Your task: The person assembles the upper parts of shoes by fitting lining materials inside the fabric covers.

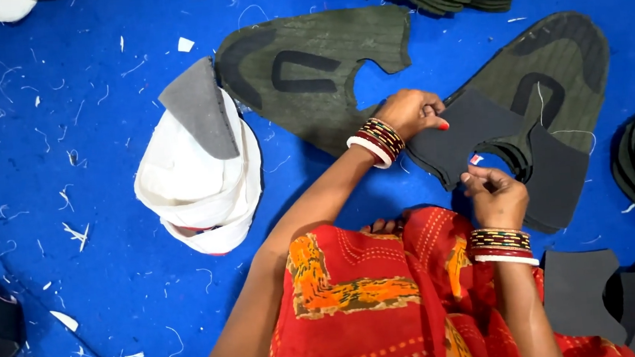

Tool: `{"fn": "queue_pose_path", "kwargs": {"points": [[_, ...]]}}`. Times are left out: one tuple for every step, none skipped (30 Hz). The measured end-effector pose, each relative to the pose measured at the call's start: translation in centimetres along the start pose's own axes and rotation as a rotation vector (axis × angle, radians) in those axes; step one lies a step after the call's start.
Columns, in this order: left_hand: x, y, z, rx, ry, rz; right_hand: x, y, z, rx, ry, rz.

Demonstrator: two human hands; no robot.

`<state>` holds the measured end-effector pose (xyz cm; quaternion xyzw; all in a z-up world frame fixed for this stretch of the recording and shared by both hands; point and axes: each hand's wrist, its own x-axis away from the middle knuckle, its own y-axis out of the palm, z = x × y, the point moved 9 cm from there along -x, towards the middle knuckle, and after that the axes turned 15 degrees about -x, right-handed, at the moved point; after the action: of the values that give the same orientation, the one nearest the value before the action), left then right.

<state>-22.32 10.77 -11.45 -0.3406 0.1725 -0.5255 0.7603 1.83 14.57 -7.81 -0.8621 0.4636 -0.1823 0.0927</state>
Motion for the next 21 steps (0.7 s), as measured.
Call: {"fn": "queue_pose_path", "kwargs": {"points": [[-0.1,0.2,-0.2,0.020,-0.006,-0.001,-0.1,0.1,0.0,0.002,0.000,0.002],[-0.2,0.6,-0.4,0.041,-0.011,-0.003,-0.1,0.1,0.0,0.004,0.002,0.006],[-0.2,0.6,-0.4,0.043,-0.010,-0.002,-0.2,0.1,0.3,0.006,0.001,0.006],[-0.1,0.6,-0.4,0.042,-0.016,-0.001,-0.3,0.1,0.7,-0.001,0.008,0.015],[-0.1,0.6,-0.5,0.040,-0.023,0.000,-0.4,0.1,1.0,-0.008,0.015,0.024],[-0.1,0.7,-0.5,0.041,-0.021,0.000,-0.5,0.2,1.2,-0.007,0.014,0.026],[-0.1,0.6,-0.4,0.042,-0.013,0.020,-0.7,0.2,1.5,-0.019,0.019,0.030],[-0.1,0.6,-0.3,0.043,-0.005,0.039,-0.8,0.2,1.7,-0.030,0.024,0.033],[0.0,0.7,-0.5,0.045,-0.004,0.038,-1.1,0.3,2.9,-0.028,0.025,0.035],[-0.1,0.8,-0.6,0.009,-0.008,0.039,-1.5,0.4,3.9,-0.052,0.019,0.034],[-0.2,0.9,-0.6,-0.028,-0.012,0.039,-1.9,0.4,4.9,-0.076,0.013,0.033],[0.2,0.6,0.2,-0.025,-0.001,0.038,-1.7,0.3,3.9,-0.074,0.010,0.044],[0.6,0.3,0.9,-0.171,0.001,0.037,-1.5,-0.1,2.6,0.021,-0.026,0.082],[0.9,0.0,1.8,-0.317,0.007,0.035,-1.2,-0.6,1.3,0.118,-0.061,0.123],[1.6,-1.3,4.5,-0.314,0.022,0.033,-0.9,-0.5,0.7,0.120,-0.062,0.138],[2.3,-2.8,6.6,-0.477,-0.037,0.046,-0.5,-0.7,-0.2,0.241,-0.094,0.173],[3.1,-4.4,8.7,-0.640,-0.097,0.062,-0.1,-0.8,-1.1,0.363,-0.124,0.208],[2.1,-1.4,7.9,-0.631,-0.076,0.059,0.7,-1.3,-1.5,0.372,-0.119,0.229],[1.5,1.2,9.8,-0.690,0.194,0.202,1.3,-1.4,-1.9,0.332,-0.121,0.210],[1.5,3.7,11.2,-0.742,0.466,0.346,1.8,-1.1,-2.5,0.287,-0.125,0.190],[1.8,4.4,12.3,-0.735,0.486,0.347,2.4,-2.0,-2.6,0.289,-0.123,0.210]]}}
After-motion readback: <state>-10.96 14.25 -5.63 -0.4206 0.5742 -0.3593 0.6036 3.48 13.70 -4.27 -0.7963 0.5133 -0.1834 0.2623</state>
